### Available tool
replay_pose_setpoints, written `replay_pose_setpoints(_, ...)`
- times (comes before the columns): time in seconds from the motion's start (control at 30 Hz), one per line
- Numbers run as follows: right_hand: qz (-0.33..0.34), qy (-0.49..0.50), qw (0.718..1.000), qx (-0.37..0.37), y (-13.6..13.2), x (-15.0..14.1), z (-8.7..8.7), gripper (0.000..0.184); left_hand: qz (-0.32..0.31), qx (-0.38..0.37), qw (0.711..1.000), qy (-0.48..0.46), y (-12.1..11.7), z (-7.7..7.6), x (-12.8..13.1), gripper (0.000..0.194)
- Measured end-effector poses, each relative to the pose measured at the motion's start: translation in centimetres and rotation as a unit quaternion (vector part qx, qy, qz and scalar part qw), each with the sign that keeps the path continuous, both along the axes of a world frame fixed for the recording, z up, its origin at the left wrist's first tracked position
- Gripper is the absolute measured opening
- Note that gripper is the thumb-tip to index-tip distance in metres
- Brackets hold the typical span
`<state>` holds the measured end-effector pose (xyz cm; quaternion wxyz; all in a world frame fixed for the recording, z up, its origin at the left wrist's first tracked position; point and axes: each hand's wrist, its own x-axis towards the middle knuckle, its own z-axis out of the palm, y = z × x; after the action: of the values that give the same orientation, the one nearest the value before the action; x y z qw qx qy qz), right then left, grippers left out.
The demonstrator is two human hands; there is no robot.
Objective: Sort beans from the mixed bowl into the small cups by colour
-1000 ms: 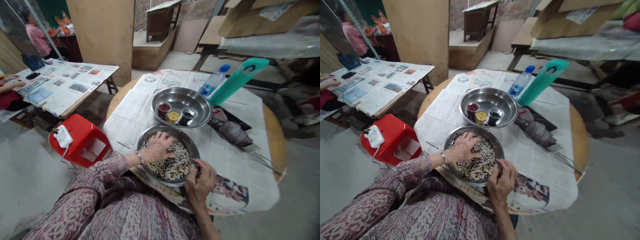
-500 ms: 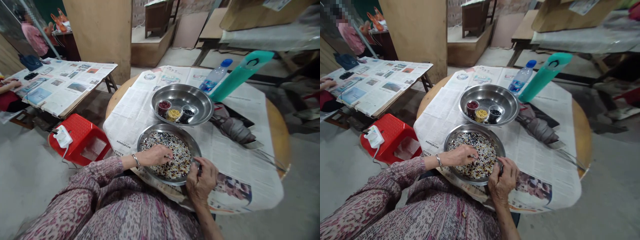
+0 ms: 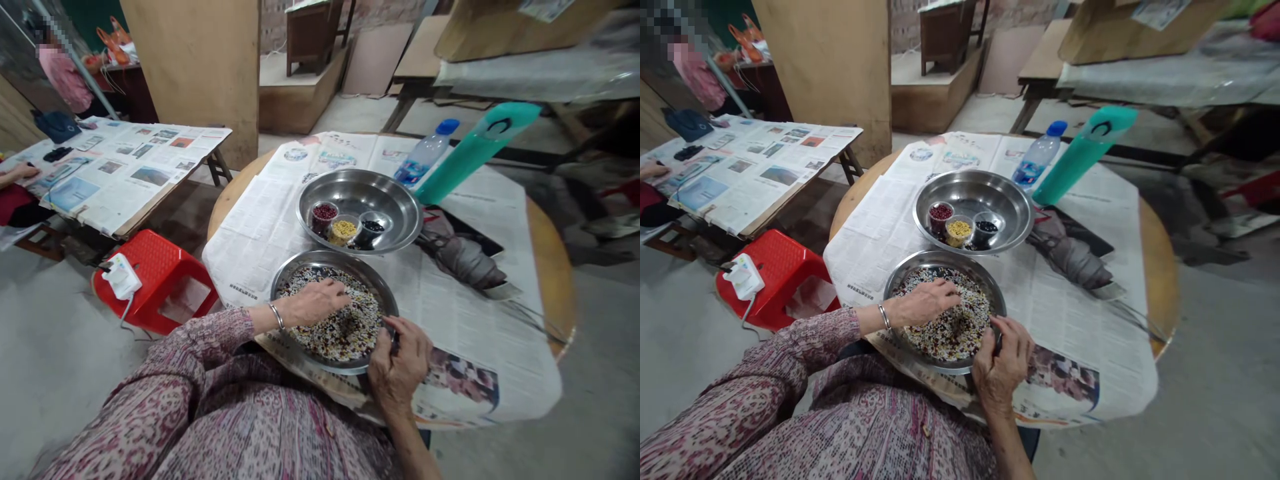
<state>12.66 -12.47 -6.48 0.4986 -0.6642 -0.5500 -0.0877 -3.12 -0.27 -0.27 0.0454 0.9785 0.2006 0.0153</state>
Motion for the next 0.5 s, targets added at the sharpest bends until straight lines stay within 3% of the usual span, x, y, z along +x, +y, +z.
replay_pose_setpoints(0.1, 0.003, -0.012, 1.000, 0.003, 0.0, 0.1, 0.0, 0.018, 0.062, -0.034, 0.998, 0.003, 0.3, 0.4, -2.1, 0.029)
replay_pose_setpoints(0.23, 0.013, -0.104, 0.994, -0.033, -0.1, 0.4, 1.3, 0.016, 0.044, -0.040, 0.997, -0.048, -0.9, 0.6, -5.5, 0.022)
replay_pose_setpoints(0.37, 0.075, -0.253, 0.954, -0.143, -0.5, 0.8, 3.6, 0.023, 0.052, -0.022, 0.990, -0.133, -2.2, -0.2, -7.9, 0.019)
replay_pose_setpoints(0.5, 0.190, -0.277, 0.912, -0.236, -0.8, 0.3, 4.1, 0.036, 0.065, -0.024, 0.970, -0.233, -2.7, -1.7, -8.8, 0.022)
